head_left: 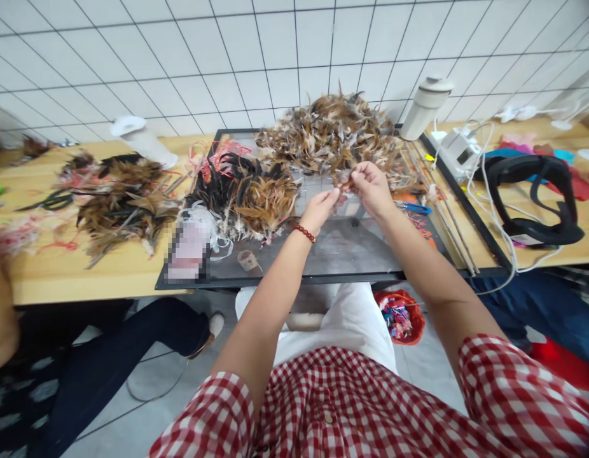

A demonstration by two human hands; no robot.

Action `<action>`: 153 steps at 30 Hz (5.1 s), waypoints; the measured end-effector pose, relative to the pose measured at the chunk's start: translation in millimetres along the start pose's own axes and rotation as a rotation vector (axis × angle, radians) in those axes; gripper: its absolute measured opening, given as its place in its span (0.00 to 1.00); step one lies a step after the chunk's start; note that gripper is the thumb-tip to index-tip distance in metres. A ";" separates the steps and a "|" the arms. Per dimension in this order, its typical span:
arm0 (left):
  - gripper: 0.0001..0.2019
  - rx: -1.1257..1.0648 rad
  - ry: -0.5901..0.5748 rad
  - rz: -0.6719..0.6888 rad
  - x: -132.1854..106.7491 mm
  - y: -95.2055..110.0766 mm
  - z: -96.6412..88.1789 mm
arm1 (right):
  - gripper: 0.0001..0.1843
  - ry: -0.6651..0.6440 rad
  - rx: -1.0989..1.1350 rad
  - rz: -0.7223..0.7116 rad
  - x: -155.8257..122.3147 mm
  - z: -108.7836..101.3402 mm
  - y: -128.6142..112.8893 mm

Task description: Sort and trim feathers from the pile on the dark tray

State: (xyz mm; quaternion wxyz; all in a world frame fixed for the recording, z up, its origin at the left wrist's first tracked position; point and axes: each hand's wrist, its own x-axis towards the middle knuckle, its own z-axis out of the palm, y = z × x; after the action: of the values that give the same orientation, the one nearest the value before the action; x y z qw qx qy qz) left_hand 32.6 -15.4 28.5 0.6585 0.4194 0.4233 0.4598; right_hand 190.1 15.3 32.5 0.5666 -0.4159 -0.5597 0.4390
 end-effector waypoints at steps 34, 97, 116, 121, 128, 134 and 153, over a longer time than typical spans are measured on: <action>0.07 -0.457 0.103 -0.290 1.0 6.6 -6.7 | 0.14 -0.196 -0.744 -0.526 -30.1 -7.5 31.8; 0.12 -0.501 0.184 -0.212 -4.6 8.8 3.6 | 0.34 0.096 -0.701 -0.288 -21.5 -15.4 17.5; 0.14 -0.671 0.213 -0.163 5.5 6.1 -1.3 | 0.06 0.310 -1.162 0.189 58.8 -35.9 -0.8; 0.11 -0.688 0.241 -0.169 8.0 7.6 0.5 | 0.15 0.249 -0.845 0.029 39.1 -47.1 -11.3; 0.11 -0.559 0.246 -0.140 2.4 9.1 0.4 | 0.19 0.131 -0.262 0.300 6.7 -15.9 3.2; 0.08 -0.416 0.257 -0.069 0.7 6.3 0.5 | 0.21 0.097 -0.254 0.337 -2.7 -4.5 4.3; 0.08 -0.438 0.267 -0.075 0.1 9.9 -1.9 | 0.13 0.110 -0.166 0.186 -3.9 -2.4 2.7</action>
State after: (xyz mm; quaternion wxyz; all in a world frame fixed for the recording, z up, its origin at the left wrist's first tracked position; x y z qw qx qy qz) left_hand 28.4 -12.8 37.2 0.6886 0.1862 0.4119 0.5670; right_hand 192.4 12.3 28.7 0.5170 -0.5350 -0.5212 0.4182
